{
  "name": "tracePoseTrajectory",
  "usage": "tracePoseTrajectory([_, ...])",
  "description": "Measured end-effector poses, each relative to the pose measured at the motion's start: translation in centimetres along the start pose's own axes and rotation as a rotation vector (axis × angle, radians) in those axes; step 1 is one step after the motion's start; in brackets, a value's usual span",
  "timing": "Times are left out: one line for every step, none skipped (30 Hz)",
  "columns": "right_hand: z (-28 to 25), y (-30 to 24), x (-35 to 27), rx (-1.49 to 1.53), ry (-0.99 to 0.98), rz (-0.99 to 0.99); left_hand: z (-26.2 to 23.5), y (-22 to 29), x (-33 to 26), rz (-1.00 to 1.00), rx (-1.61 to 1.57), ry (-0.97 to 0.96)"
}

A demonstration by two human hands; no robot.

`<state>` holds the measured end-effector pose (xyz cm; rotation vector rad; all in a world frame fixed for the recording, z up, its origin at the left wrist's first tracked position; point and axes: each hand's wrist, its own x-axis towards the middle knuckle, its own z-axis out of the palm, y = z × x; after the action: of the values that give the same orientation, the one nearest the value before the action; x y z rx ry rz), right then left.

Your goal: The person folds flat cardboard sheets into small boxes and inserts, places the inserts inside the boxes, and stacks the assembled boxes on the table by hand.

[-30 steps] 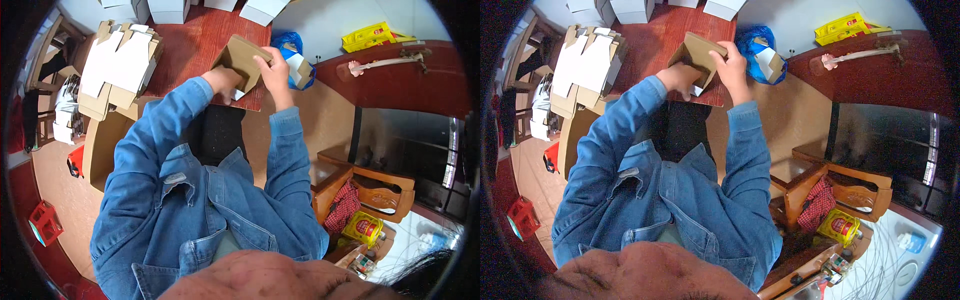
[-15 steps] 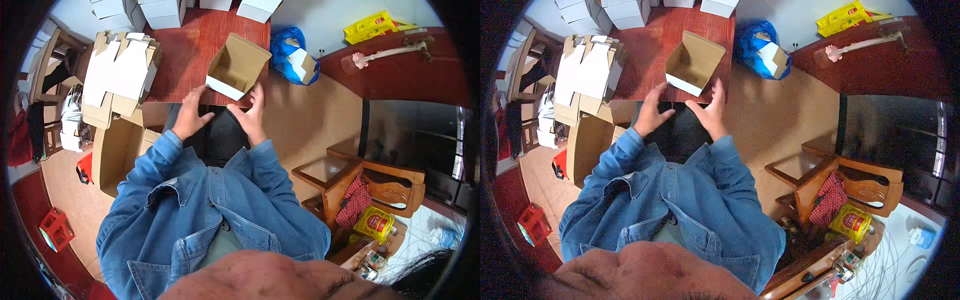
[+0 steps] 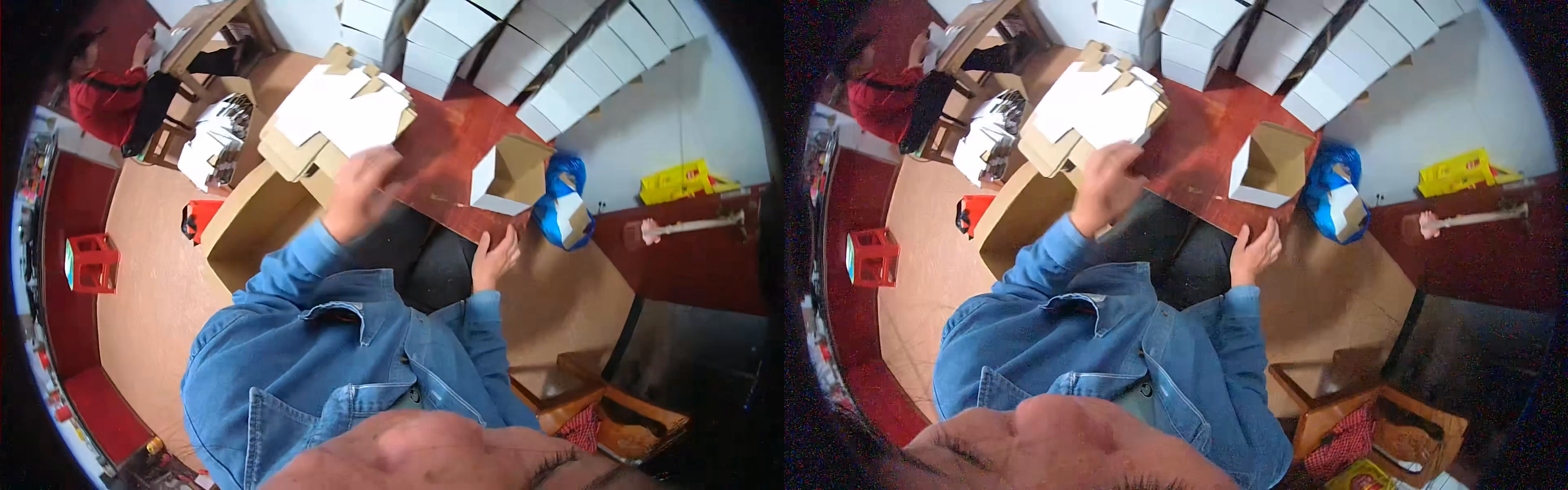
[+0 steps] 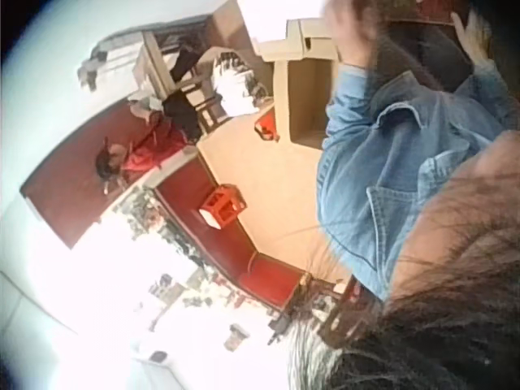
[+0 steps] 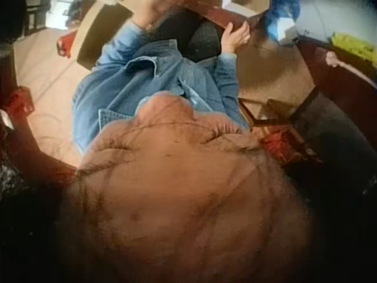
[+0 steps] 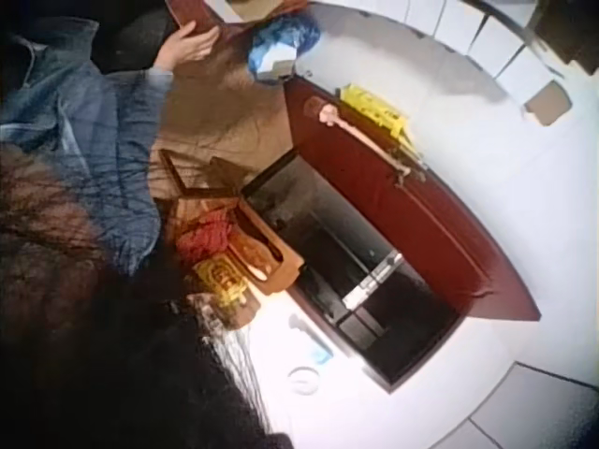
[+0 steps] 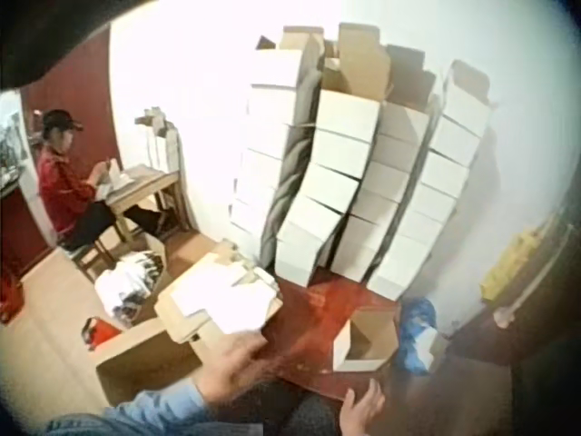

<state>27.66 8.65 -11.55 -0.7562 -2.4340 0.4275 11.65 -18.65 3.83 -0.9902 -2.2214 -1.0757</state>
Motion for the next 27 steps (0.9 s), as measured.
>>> tracePoseTrajectory([-0.4,-0.5,-0.7,0.024,-0.009,0.011,-1.6,-1.7,0.2,-0.089,0.092,0.052])
tracePoseTrajectory([-0.6,-1.1,-1.3,0.084,-0.014,-0.008,-3.3,-3.9,0.1,-0.149,0.166,0.071])
tracePoseTrajectory([-0.7,-1.6,-1.9,0.139,-0.012,-0.013,-4.7,-6.2,0.2,-0.199,0.228,0.083])
tracePoseTrajectory([-0.8,-2.3,-2.4,0.145,-0.006,-0.015,-5.9,-7.6,0.4,-0.244,0.300,0.076])
tracePoseTrajectory([-0.8,-3.0,-2.9,0.224,-0.078,-0.072,-6.5,-9.2,0.6,-0.280,0.395,0.081])
tracePoseTrajectory([-0.7,-4.0,-3.4,0.299,-0.152,-0.131,-6.9,-10.8,0.3,-0.319,0.488,0.085])
tracePoseTrajectory([-0.8,-5.2,-3.7,0.335,-0.210,-0.184,-7.5,-12.2,0.3,-0.316,0.490,0.086])
tracePoseTrajectory([-0.8,-6.4,-4.0,0.371,-0.267,-0.236,-8.1,-13.6,0.4,-0.394,0.490,-0.013])
tracePoseTrajectory([-0.3,-6.8,-4.5,0.369,-0.254,-0.224,-8.2,-14.9,0.9,-0.459,0.480,-0.119])
tracePoseTrajectory([0.4,-7.0,-4.9,0.480,-0.391,-0.233,-8.2,-15.7,1.4,-0.526,0.471,-0.224])
tracePoseTrajectory([0.8,-6.9,-5.2,0.591,-0.527,-0.242,-8.2,-16.3,1.7,-0.591,0.462,-0.329])
tracePoseTrajectory([0.8,-7.0,-5.2,0.589,-0.518,-0.233,-8.2,-16.5,1.9,-0.580,0.458,-0.336])
tracePoseTrajectory([0.6,-7.0,-5.2,0.503,-0.579,-0.287,-8.2,-16.6,2.0,-0.540,0.490,-0.364])
tracePoseTrajectory([0.5,-7.1,-5.1,0.415,-0.639,-0.341,-8.1,-16.7,2.0,-0.501,0.520,-0.391])
tracePoseTrajectory([0.4,-7.2,-5.0,0.325,-0.699,-0.394,-8.2,-16.8,2.0,-0.461,0.551,-0.416])
tracePoseTrajectory([0.3,-7.3,-5.0,0.234,-0.757,-0.448,-8.3,-16.9,2.0,-0.421,0.582,-0.439])
tracePoseTrajectory([0.3,-7.3,-5.1,0.235,-0.751,-0.439,-8.5,-16.8,2.0,-0.410,0.580,-0.443])
tracePoseTrajectory([0.3,-7.3,-5.2,0.227,-0.740,-0.453,-8.8,-16.7,2.0,-0.372,0.568,-0.370])
tracePoseTrajectory([0.3,-7.3,-5.4,0.219,-0.730,-0.468,-9.1,-16.6,2.0,-0.335,0.556,-0.297])
tracePoseTrajectory([0.3,-7.3,-5.5,0.211,-0.720,-0.483,-9.4,-16.4,1.9,-0.298,0.542,-0.225])
tracePoseTrajectory([0.3,-7.3,-5.6,0.203,-0.711,-0.498,-9.6,-16.1,1.7,-0.262,0.527,-0.152])
tracePoseTrajectory([0.3,-7.2,-5.6,0.202,-0.705,-0.486,-9.9,-15.2,2.1,-0.251,0.521,-0.158])
tracePoseTrajectory([0.3,-7.0,-5.5,0.283,-0.693,-0.438,-10.4,-14.0,2.3,-0.297,0.443,-0.140])
tracePoseTrajectory([0.3,-6.8,-5.5,0.364,-0.680,-0.387,-11.0,-12.4,2.5,-0.343,0.365,-0.125])
tracePoseTrajectory([0.3,-6.6,-5.4,0.443,-0.667,-0.337,-11.3,-11.0,2.5,-0.392,0.285,-0.111])
tracePoseTrajectory([0.2,-6.4,-5.4,0.520,-0.651,-0.284,-11.1,-10.0,2.3,-0.440,0.205,-0.101])
tracePoseTrajectory([-0.6,-6.8,-5.0,0.638,-0.655,-0.149,-10.7,-11.1,1.2,-0.439,0.201,-0.109])
